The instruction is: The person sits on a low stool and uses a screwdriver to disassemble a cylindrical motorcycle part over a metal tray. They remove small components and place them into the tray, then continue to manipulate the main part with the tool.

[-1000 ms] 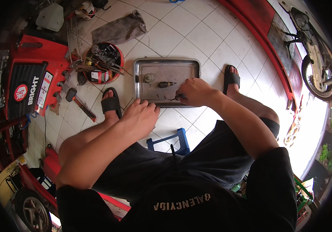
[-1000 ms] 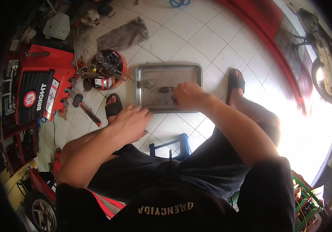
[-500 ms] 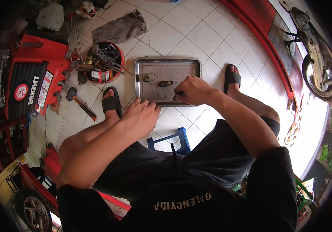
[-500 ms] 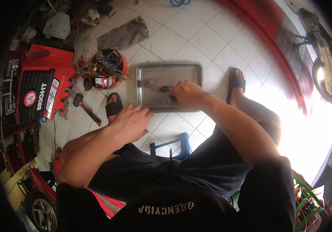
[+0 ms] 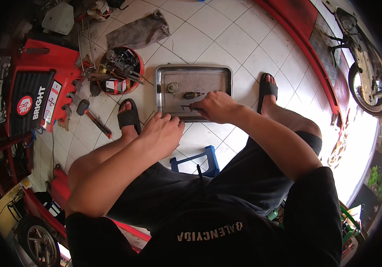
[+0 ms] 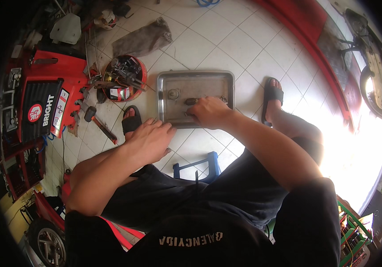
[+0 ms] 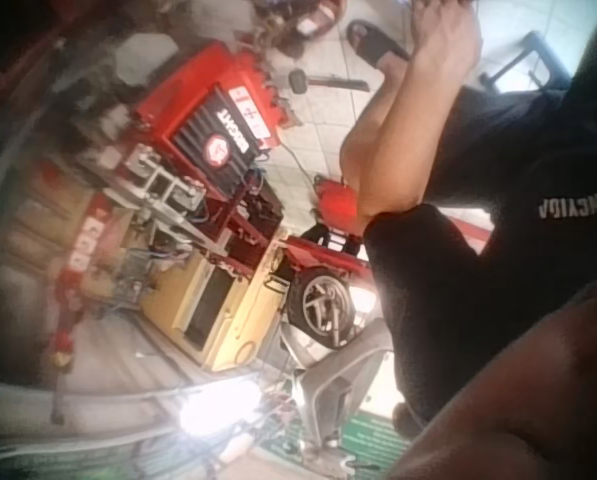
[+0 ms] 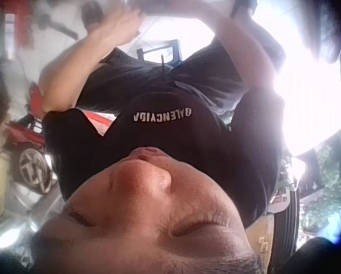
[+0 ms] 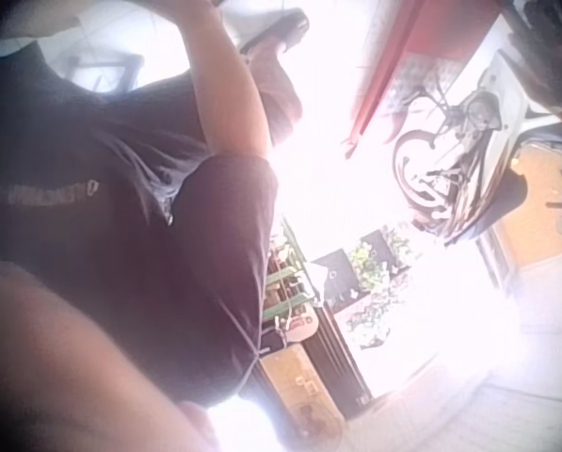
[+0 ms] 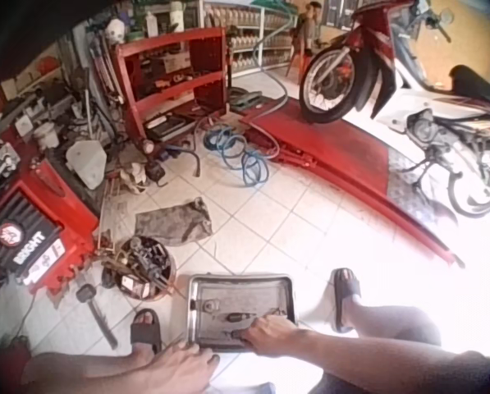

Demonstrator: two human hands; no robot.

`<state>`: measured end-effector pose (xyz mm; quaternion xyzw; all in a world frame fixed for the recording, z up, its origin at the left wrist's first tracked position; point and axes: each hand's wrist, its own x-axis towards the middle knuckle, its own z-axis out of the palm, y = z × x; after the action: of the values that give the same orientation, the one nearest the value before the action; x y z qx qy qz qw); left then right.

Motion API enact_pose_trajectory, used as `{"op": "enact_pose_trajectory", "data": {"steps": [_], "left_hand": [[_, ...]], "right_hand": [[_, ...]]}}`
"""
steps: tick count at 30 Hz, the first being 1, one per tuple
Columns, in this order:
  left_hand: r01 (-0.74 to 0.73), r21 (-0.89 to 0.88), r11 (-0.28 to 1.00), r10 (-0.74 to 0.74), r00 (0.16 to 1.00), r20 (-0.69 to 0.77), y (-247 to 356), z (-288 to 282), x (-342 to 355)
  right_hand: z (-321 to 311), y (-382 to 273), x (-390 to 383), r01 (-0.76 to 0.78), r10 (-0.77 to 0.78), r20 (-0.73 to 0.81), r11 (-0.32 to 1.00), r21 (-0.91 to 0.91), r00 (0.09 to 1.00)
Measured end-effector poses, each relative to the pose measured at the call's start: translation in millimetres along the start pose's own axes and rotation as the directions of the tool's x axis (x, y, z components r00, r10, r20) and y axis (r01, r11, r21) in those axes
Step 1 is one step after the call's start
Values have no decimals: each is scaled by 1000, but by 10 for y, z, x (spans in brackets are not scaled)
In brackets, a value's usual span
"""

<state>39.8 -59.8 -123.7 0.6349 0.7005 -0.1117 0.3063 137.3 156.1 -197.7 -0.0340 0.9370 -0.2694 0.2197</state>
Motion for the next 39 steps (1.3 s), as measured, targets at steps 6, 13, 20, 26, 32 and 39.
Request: {"op": "enact_pose_trajectory", "data": {"steps": [6, 13, 20, 26, 32, 39], "left_hand": [[-1, -1, 1000, 1, 1000, -11, 0, 7, -23], [-3, -1, 1000, 3, 1000, -4, 5, -2, -12], [1, -3, 1000, -1, 1000, 15, 7, 2, 3], [-1, -22, 1000, 2, 1000, 13, 13, -10, 2], [-13, -15, 1000, 13, 1000, 6, 9, 2, 9], [-17, -15, 1000, 17, 999, 27, 23, -26, 42]], "right_hand": [[-14, 31, 35, 0, 0, -6, 999, -36, 1000], [23, 73, -5, 7, -7, -26, 1000, -2, 1000], [-68, -8, 9, -1, 4, 50, 999, -43, 999], [-200, -42, -62, -71, 74, 50, 996, -55, 996], [-239, 27, -126, -119, 124, 52, 989, -92, 991], [-296, 83, -219, -126, 129, 27, 987, -99, 991]]}}
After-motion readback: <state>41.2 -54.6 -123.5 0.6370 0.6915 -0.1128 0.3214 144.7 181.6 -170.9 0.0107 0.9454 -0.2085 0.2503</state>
